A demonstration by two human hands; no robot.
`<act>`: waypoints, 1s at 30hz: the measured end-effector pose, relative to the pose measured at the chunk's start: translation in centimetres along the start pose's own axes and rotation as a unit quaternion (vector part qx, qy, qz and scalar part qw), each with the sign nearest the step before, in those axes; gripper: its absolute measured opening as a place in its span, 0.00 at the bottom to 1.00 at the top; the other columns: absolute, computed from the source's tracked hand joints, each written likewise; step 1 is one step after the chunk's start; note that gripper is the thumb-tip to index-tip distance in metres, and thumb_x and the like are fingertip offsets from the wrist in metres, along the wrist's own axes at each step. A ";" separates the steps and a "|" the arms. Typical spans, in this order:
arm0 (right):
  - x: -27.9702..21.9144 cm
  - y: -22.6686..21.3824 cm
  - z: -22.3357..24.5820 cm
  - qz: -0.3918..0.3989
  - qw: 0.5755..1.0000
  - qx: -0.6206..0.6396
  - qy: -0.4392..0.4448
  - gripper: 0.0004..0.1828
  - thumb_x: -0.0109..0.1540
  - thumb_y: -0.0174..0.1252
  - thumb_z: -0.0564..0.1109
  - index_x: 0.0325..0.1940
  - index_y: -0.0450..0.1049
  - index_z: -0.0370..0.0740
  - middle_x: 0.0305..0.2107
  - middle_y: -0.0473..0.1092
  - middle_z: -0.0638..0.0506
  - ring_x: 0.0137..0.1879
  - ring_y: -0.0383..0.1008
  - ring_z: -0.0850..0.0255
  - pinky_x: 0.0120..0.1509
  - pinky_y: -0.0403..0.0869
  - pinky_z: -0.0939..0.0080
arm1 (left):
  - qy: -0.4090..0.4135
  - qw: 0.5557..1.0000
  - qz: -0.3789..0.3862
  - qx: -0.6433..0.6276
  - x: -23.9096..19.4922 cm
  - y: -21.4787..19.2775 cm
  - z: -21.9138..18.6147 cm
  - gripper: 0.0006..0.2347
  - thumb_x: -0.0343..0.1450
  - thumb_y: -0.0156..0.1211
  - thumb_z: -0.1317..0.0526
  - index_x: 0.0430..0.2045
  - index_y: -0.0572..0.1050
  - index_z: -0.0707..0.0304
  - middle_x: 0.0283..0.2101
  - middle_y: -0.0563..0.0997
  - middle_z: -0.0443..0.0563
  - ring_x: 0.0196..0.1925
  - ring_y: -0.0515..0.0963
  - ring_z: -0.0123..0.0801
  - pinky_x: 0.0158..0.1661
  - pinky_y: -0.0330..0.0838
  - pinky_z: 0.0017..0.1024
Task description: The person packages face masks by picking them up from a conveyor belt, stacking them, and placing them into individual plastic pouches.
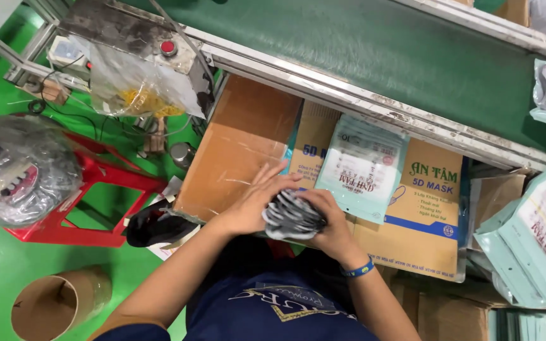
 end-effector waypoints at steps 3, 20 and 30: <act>0.2 0.5 -0.6 0.033 0.994 0.091 0.055 0.51 0.46 0.78 0.41 0.69 0.60 0.37 0.57 0.67 0.45 0.63 0.70 0.56 0.67 0.69 0.59 | -0.018 1.000 0.006 0.004 -0.8 1.2 0.9 0.37 0.58 0.78 0.53 0.62 0.66 0.56 0.70 0.69 0.53 0.80 0.51 0.56 0.74 0.37 0.59; -4.2 -0.9 -2.9 0.024 0.994 -0.085 -0.066 0.19 0.58 0.66 0.37 0.54 0.80 0.42 0.52 0.77 0.49 0.62 0.75 0.54 0.74 0.68 0.55 | -0.100 0.992 0.049 -0.065 1.0 -1.9 -6.6 0.30 0.61 0.75 0.51 0.55 0.71 0.62 0.58 0.78 0.58 0.64 0.77 0.47 0.60 0.67 0.38; -3.0 -6.4 -0.1 0.035 0.991 -0.128 -0.018 0.23 0.55 0.67 0.48 0.53 0.78 0.40 0.48 0.76 0.46 0.59 0.73 0.51 0.66 0.68 0.54 | -0.144 0.931 0.128 -0.309 0.4 -3.7 -4.8 0.27 0.68 0.67 0.60 0.64 0.69 0.66 0.64 0.78 0.59 0.64 0.77 0.37 0.63 0.71 0.32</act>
Point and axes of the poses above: each hand's wrist, its own x-axis towards the middle knuckle, its own y-axis out of the palm, z = x × y, the point moved 5 cm from there along x, towards the middle knuckle
